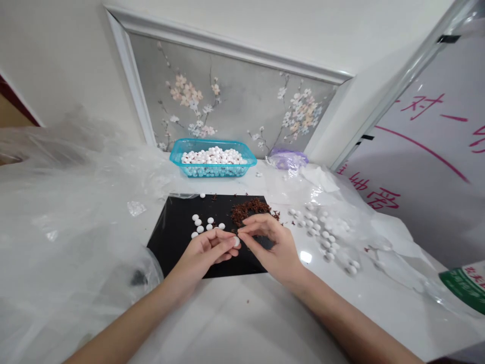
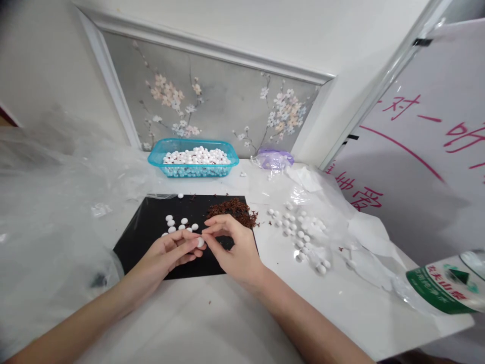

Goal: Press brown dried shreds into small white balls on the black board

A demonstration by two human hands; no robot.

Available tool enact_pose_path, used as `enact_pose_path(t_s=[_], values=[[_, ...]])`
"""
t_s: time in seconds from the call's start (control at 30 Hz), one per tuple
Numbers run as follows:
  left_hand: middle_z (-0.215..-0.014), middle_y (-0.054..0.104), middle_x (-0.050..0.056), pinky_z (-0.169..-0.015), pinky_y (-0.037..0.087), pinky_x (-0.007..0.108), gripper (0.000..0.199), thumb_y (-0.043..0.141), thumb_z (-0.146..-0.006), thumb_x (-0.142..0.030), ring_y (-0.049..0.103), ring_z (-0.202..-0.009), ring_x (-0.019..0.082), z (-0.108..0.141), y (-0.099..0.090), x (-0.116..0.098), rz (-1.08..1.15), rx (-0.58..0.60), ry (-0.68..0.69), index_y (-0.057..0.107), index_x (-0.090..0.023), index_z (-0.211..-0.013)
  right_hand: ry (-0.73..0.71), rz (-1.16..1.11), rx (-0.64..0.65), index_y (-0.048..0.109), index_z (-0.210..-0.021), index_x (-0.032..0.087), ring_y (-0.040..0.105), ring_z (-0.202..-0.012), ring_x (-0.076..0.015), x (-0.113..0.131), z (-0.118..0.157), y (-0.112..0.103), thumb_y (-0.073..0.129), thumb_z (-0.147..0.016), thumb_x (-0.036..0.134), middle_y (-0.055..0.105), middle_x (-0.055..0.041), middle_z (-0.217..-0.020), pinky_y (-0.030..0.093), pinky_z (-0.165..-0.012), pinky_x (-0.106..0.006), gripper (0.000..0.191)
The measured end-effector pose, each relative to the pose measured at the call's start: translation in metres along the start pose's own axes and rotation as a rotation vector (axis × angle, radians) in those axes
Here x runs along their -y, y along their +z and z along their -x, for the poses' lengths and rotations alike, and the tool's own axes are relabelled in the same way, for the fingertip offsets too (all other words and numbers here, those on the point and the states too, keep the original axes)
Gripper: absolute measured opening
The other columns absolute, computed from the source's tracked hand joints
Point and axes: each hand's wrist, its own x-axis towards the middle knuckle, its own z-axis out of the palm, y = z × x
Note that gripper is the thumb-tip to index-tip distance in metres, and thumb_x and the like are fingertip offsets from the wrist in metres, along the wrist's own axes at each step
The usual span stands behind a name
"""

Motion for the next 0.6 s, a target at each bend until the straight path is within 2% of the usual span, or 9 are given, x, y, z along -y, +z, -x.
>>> enact_pose_path(t_s=[0.13,0.33,0.6], values=[[-0.077,0.065,-0.002,-0.072,0.045,0.016,0.020,0.066,-0.074,-0.038,0.060,-0.078,0.009,0.0003,-0.0006,0.0009,0.003,0.003,0.002,0.067,-0.020,-0.080,-0.020,0.026,0.021,0.052,-0.093,0.021,0.061,-0.067,-0.0095,-0.0015,0.0013,0.0018,0.059,-0.079,0.015,0.064,-0.0006,-0.080,0.055,-0.067,-0.024,0.016],[-0.077,0.066,-0.001,-0.072,0.045,0.016,0.019,0.066,-0.074,-0.038,0.059,-0.075,0.008,0.0002,-0.0005,0.0003,0.055,-0.021,0.006,0.068,-0.020,-0.079,-0.075,0.022,0.106,0.049,-0.103,0.022,0.061,-0.077,-0.0113,-0.0001,0.0028,0.0013,0.062,-0.075,0.017,0.061,-0.0033,-0.092,0.056,-0.072,-0.027,0.031],[-0.075,0.064,0.000,-0.072,0.045,0.018,0.020,0.064,-0.076,-0.037,0.057,-0.074,0.009,0.0020,-0.0014,0.0003,0.044,-0.006,0.033,0.068,-0.019,-0.080,-0.035,-0.005,0.124,0.049,-0.097,0.022,0.061,-0.073,-0.0096,-0.0011,0.0037,0.0032,0.060,-0.078,0.019,0.059,-0.0020,-0.090,0.056,-0.073,-0.027,0.023]])
